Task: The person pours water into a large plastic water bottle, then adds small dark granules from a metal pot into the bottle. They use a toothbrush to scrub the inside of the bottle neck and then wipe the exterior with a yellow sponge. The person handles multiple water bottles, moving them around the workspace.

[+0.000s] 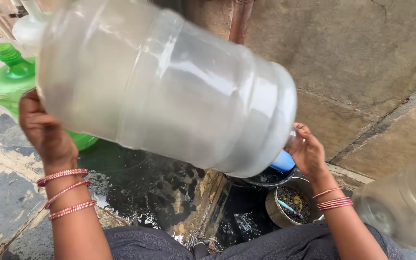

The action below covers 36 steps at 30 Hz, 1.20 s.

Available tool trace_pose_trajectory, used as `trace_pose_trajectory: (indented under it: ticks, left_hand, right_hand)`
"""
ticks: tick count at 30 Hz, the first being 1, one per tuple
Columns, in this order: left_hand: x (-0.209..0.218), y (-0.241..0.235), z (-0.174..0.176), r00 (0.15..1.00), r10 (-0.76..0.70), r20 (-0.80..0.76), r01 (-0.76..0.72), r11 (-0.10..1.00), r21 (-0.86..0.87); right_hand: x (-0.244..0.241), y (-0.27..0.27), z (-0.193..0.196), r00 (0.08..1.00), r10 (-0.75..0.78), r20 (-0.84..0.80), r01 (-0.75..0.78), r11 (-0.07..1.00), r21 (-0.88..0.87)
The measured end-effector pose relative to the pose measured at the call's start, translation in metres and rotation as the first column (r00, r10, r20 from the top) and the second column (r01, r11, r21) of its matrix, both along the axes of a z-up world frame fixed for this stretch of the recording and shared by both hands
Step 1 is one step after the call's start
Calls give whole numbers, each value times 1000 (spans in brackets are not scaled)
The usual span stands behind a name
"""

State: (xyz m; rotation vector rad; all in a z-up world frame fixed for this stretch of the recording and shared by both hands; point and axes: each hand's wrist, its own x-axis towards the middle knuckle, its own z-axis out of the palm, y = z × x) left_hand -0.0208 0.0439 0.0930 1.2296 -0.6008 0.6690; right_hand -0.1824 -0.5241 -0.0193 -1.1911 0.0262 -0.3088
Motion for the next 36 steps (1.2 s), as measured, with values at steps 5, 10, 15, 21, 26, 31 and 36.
trace_pose_trajectory:
  ticks: [5, 10, 15, 21, 26, 31, 36]
  left_hand:
    - [-20, -3, -2, 999, -24, 27, 17, 976, 215]
    - [-27, -34, -30, 990, 104, -95, -61, 925, 375]
    - [-4, -37, -77, 572, 804, -164, -279, 378, 883]
    - [5, -29, -78, 501, 829, -248, -286, 429, 857]
    - [-27, -1, -1, 986, 150, -69, -146, 988, 59]
    - [-74, -34, 59, 944, 266, 196, -237, 958, -162]
    - [-110, -76, 108, 828, 248, 503, -355, 926, 127]
  right_hand:
    - [2, 14, 4, 968, -136, -211, 166, 977, 135]
    - [0, -16, -110, 843, -38, -537, 83, 995, 59]
    - [0, -30, -175, 543, -110, -832, -74, 981, -178]
    - [10, -6, -157, 610, -109, -785, -58, 982, -181]
    - [24, 6, -60, 980, 97, -173, -85, 994, 76]
    - [29, 70, -51, 995, -63, -77, 92, 884, 459]
    - [32, 153, -118, 986, 46, -158, 74, 732, 677]
